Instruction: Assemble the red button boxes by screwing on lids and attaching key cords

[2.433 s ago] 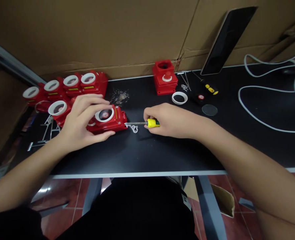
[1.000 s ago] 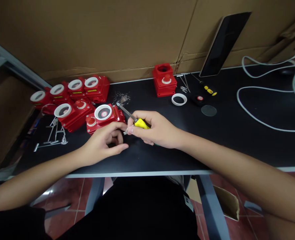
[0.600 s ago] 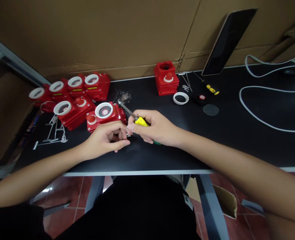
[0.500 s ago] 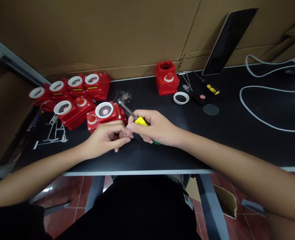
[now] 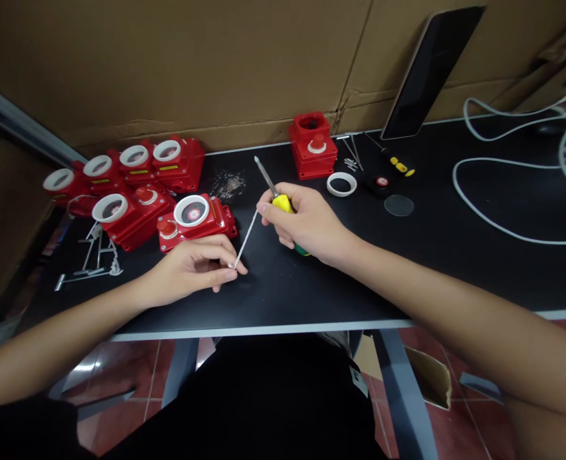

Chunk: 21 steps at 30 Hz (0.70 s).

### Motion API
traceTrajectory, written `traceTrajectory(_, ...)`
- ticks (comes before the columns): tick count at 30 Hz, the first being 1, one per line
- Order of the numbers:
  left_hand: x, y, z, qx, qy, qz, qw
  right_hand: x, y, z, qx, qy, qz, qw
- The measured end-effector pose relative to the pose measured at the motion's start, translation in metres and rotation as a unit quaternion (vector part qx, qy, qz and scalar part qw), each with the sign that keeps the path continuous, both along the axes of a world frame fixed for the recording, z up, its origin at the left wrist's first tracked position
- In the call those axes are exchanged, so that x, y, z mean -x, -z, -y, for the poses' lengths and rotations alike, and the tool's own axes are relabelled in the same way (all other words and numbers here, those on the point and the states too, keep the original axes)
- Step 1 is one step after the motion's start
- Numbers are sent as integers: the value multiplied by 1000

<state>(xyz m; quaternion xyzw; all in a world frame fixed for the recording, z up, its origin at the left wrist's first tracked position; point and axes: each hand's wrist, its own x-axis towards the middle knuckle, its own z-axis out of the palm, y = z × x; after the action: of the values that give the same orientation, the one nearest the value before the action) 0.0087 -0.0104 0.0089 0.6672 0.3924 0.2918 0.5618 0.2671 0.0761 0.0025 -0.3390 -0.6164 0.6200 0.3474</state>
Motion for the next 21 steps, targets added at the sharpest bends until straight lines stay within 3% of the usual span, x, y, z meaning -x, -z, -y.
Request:
traceTrajectory(3,1,-4,-1,17,-9,8,1000,-4,5,-1,-158,82,106,978)
traceTrajectory(6,-1,-7,0,66,-26,29,997,-7,-1,7,-284,120,111,945)
traceTrajectory(10,-4,-7,2,128,-51,79,987,-9,-14,23,-345,2,76,936)
traceTrajectory(14,-5,-5,2,150,-54,90,983,-7,-13,33,-413,-98,63,903)
traceTrajectory(21,-4,-2,2,165,-54,124,977,-6,-2,31,-438,-135,65,886)
